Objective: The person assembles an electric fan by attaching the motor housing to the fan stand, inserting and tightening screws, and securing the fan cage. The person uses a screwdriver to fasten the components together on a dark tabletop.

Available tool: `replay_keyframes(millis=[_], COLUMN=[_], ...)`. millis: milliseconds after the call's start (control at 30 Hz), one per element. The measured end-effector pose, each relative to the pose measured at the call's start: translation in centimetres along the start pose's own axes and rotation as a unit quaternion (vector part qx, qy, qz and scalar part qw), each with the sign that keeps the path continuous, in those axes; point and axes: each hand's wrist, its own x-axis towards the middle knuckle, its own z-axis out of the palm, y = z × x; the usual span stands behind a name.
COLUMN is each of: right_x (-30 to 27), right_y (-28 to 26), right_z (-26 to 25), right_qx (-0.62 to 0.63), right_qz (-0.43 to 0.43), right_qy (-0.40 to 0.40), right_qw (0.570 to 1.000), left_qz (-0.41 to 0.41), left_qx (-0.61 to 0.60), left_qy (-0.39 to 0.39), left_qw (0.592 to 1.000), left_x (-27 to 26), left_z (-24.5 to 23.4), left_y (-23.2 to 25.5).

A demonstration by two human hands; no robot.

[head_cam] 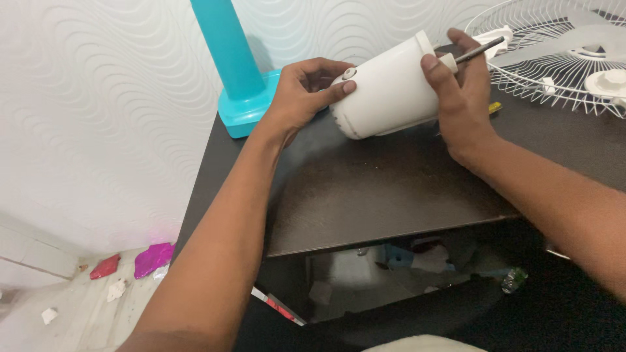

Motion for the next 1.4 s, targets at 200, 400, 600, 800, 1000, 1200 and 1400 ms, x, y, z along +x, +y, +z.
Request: replay_keyframes(millis=[200,400,600,800,1000,1200,1400], right_x=[0.2,0.0,0.7,2.9,6.8,7.0,5.4], right_y=[0.2,-0.5,-1.9,-4.7,-8.3,-8.7,-7.6], right_z=[0.2,0.4,0.3,-1.0,0.0,1.9,2.9], right_qx=[0.032,0.041,0.021,-0.08,-0.233,-0.217,-0.132], right_qz=[0.013,0.001,0.083,0.023,-0.069,-0.206,-0.26], right_qy=[0.053,0.018,-0.019,-0.151,-0.131,-0.092,-0.123], right_qw=[0.998,0.999,0.996,0.985,0.961,0.95,0.949], left_qz=[0.006,-0.042,0.005,-0.105,-0.204,-0.155,-0.162], left_qx=[0.058,0.162,0.196,0.063,-0.21,-0.458,-0.443], left_qy=[-0.052,-0.091,0.007,0.079,0.126,0.121,0.163], left_qw=[0.997,0.982,0.981,0.989,0.948,0.867,0.866], left_x=[0.8,1.9,2.0,3.6,2.7,2.5,1.7], left_z=[-0.4,-1.3,0.1,0.3,2.9,4.4,4.2], left_y=[1.8,3.2,-0.2,-3.0,-6.0,-7.7,-7.3])
